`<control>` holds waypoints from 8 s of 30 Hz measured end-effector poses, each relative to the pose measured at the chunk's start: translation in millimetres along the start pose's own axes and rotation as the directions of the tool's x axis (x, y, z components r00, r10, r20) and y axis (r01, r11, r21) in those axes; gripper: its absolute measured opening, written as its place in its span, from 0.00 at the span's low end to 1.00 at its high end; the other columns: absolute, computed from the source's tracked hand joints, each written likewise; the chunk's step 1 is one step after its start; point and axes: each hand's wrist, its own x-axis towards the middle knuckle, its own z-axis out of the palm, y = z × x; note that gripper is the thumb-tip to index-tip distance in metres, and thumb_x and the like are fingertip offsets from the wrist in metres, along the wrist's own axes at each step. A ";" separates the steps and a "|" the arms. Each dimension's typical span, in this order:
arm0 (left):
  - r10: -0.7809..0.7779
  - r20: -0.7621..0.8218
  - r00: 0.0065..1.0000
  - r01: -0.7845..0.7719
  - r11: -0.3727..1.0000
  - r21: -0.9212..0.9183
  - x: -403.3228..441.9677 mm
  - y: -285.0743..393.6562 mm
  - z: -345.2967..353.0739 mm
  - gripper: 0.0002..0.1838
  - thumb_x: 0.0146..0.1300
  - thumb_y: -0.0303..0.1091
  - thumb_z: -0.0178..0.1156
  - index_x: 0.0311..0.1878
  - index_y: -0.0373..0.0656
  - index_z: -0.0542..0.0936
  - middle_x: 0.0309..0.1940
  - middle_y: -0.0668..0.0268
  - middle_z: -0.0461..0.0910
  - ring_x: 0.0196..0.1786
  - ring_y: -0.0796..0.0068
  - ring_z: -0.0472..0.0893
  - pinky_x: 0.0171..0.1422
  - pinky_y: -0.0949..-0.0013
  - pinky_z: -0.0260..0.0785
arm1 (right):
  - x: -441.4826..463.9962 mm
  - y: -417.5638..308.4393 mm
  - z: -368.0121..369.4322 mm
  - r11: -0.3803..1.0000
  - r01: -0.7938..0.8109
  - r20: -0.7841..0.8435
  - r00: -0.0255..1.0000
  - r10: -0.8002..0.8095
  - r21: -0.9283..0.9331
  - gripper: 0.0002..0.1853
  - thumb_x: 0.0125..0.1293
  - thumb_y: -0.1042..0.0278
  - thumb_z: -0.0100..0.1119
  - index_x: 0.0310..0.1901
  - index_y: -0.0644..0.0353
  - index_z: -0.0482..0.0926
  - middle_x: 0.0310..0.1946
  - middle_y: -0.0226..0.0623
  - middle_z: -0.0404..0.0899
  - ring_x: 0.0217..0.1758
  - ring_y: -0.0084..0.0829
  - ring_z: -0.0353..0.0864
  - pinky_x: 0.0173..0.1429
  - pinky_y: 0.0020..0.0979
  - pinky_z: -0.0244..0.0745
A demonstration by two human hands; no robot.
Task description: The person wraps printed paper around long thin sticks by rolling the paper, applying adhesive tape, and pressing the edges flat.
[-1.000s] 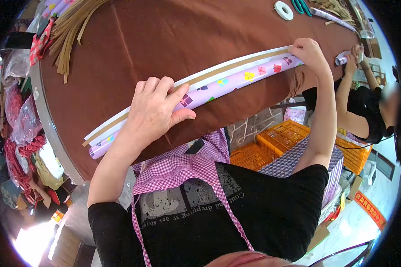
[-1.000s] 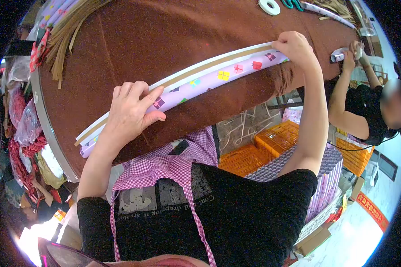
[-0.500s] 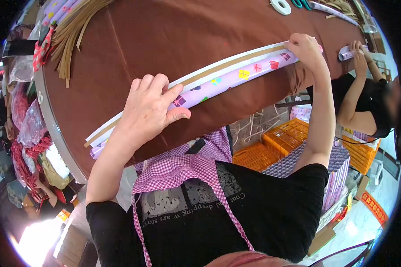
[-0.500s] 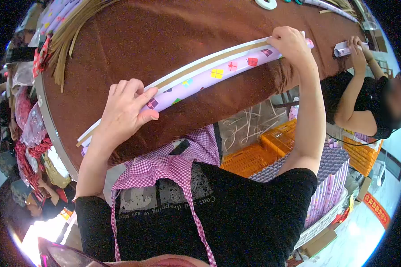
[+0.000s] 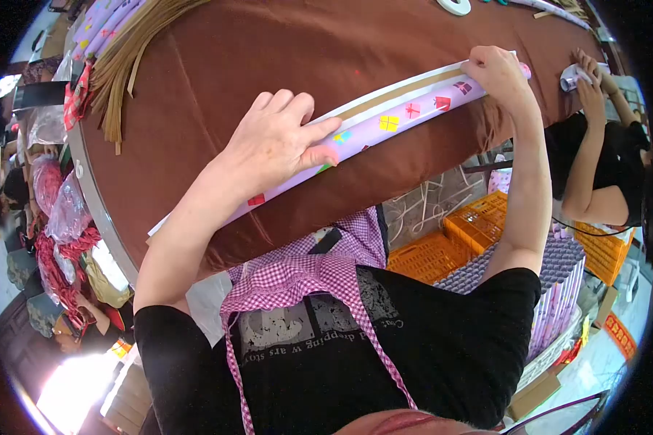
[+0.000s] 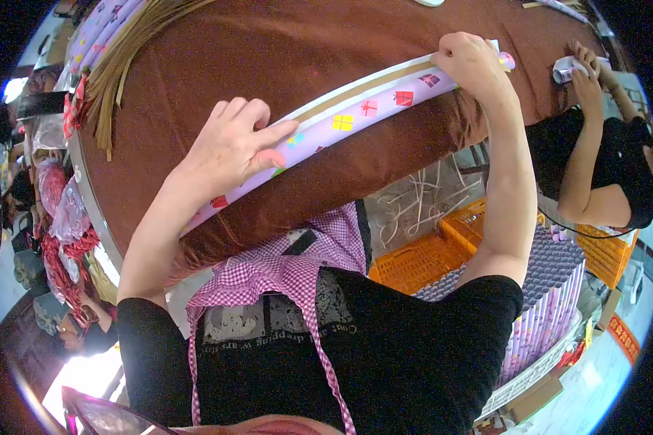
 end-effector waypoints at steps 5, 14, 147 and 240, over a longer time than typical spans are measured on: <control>0.047 0.007 0.999 -0.047 0.999 0.013 20.7 -4.1 4.3 0.27 0.65 0.63 0.53 0.56 0.56 0.85 0.38 0.66 0.72 0.45 0.65 0.72 0.52 0.63 0.65 | 0.3 3.1 1.3 1.000 -0.008 0.004 1.000 0.008 0.010 0.13 0.60 0.62 0.63 0.32 0.67 0.83 0.27 0.50 0.82 0.33 0.47 0.84 0.40 0.42 0.76; 0.085 0.031 0.996 -0.086 0.995 0.044 41.4 -4.2 9.4 0.31 0.65 0.67 0.48 0.57 0.57 0.84 0.40 0.66 0.73 0.47 0.67 0.72 0.54 0.63 0.65 | -0.1 2.0 0.9 1.000 0.007 -0.015 1.000 -0.007 0.000 0.13 0.59 0.62 0.63 0.33 0.67 0.82 0.27 0.51 0.81 0.34 0.50 0.84 0.42 0.43 0.76; 0.097 -0.101 0.990 -0.087 0.991 0.101 139.8 39.2 38.5 0.33 0.61 0.66 0.58 0.54 0.47 0.85 0.36 0.63 0.72 0.43 0.64 0.72 0.48 0.61 0.63 | -23.2 51.3 -36.3 0.998 0.058 0.082 0.995 -0.058 0.004 0.15 0.75 0.59 0.52 0.46 0.58 0.85 0.46 0.37 0.86 0.53 0.36 0.82 0.70 0.43 0.64; 0.078 -0.208 0.975 -0.066 0.996 0.065 137.2 39.0 46.8 0.32 0.63 0.67 0.55 0.55 0.52 0.84 0.37 0.59 0.73 0.45 0.61 0.73 0.49 0.61 0.64 | -47.1 -18.3 -3.2 0.901 0.394 -0.153 0.916 -0.370 0.181 0.10 0.65 0.62 0.62 0.44 0.57 0.83 0.43 0.38 0.85 0.52 0.38 0.82 0.71 0.52 0.63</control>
